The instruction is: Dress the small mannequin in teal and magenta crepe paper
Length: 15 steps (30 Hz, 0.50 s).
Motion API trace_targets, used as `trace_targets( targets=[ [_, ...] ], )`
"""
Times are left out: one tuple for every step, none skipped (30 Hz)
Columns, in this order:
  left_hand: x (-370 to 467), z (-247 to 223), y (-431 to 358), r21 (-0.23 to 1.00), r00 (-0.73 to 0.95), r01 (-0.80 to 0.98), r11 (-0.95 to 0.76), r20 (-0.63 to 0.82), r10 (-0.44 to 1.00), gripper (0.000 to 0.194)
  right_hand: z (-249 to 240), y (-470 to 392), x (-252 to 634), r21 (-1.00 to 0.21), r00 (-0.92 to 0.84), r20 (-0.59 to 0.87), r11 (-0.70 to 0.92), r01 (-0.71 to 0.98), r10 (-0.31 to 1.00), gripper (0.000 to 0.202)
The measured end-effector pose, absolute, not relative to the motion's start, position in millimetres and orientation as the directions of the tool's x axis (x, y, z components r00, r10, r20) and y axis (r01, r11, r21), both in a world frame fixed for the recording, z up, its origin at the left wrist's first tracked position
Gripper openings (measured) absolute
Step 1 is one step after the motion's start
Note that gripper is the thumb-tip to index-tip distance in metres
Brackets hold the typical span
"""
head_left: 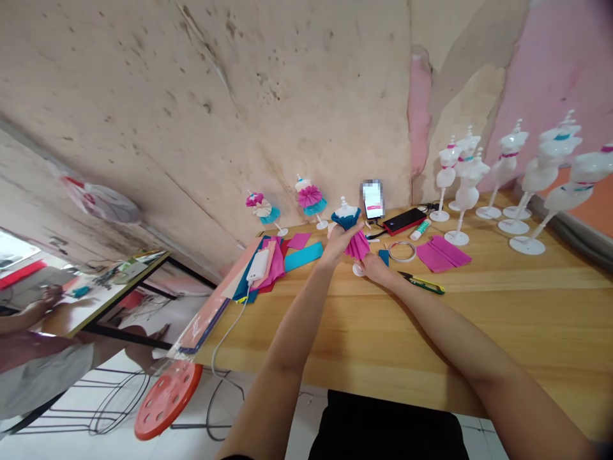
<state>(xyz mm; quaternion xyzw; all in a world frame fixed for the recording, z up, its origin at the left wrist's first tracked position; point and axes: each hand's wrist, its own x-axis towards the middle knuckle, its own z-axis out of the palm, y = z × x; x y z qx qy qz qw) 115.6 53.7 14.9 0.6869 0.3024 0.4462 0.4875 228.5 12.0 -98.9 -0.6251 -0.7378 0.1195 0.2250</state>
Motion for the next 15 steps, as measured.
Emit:
trace_targets(
  targets=[
    [116,15,54,0.936,0.419,-0.025,-0.351,0.328,0.846,0.043,-99,12,228,-0.454,-0.110,0.181,0.182,0.872,0.977,0.032],
    [116,14,55,0.933,0.419,-0.029,-0.359,0.337,0.843,0.043,-100,13,227,-0.448,-0.103,0.182,0.176,0.877,0.978,0.033],
    [117,14,56,0.931,0.420,-0.034,-0.364,0.344,0.840,0.043,-100,14,226,-0.441,-0.096,0.186,0.170,0.881,0.978,0.033],
    [117,13,57,0.929,0.421,-0.038,-0.369,0.350,0.837,0.044,-101,14,225,-0.434,-0.091,0.189,0.166,0.886,0.978,0.034],
    [116,12,58,0.927,0.422,-0.036,-0.374,0.354,0.835,0.044,-103,15,225,-0.426,-0.087,0.193,0.163,0.890,0.977,0.035],
    [116,11,59,0.924,0.421,-0.029,-0.382,0.358,0.833,0.045,-105,17,225,-0.418,-0.085,0.195,0.161,0.894,0.977,0.036],
    [115,10,60,0.919,0.420,-0.018,-0.394,0.364,0.831,0.046,-108,18,225,-0.411,-0.084,0.197,0.160,0.897,0.977,0.037],
    [114,9,60,0.913,0.416,-0.006,-0.409,0.374,0.829,0.047,-110,20,226,-0.405,-0.084,0.197,0.160,0.900,0.977,0.037],
    [113,8,61,0.905,0.411,0.006,-0.425,0.385,0.827,0.049,-113,21,226,-0.399,-0.085,0.198,0.160,0.903,0.977,0.037],
    [112,6,61,0.899,0.405,0.012,-0.438,0.396,0.824,0.052,-115,23,227,-0.393,-0.088,0.197,0.161,0.905,0.976,0.037],
    [111,5,61,0.894,0.397,0.008,-0.448,0.408,0.822,0.055,-117,25,227,-0.388,-0.090,0.197,0.162,0.907,0.976,0.037],
    [110,4,60,0.892,0.389,-0.006,-0.453,0.419,0.820,0.060,-119,26,228,-0.382,-0.095,0.196,0.165,0.909,0.976,0.037],
    [109,4,60,0.890,0.382,-0.028,-0.455,0.430,0.818,0.065,-120,28,228,-0.376,-0.101,0.196,0.170,0.911,0.975,0.037],
    [108,3,59,0.888,0.376,-0.056,-0.455,0.441,0.815,0.070,-121,29,229,-0.369,-0.109,0.197,0.177,0.913,0.974,0.037],
    [107,2,58,0.886,0.374,-0.082,-0.456,0.451,0.810,0.074,-121,30,229,-0.361,-0.121,0.200,0.188,0.913,0.972,0.037]
  ],
)
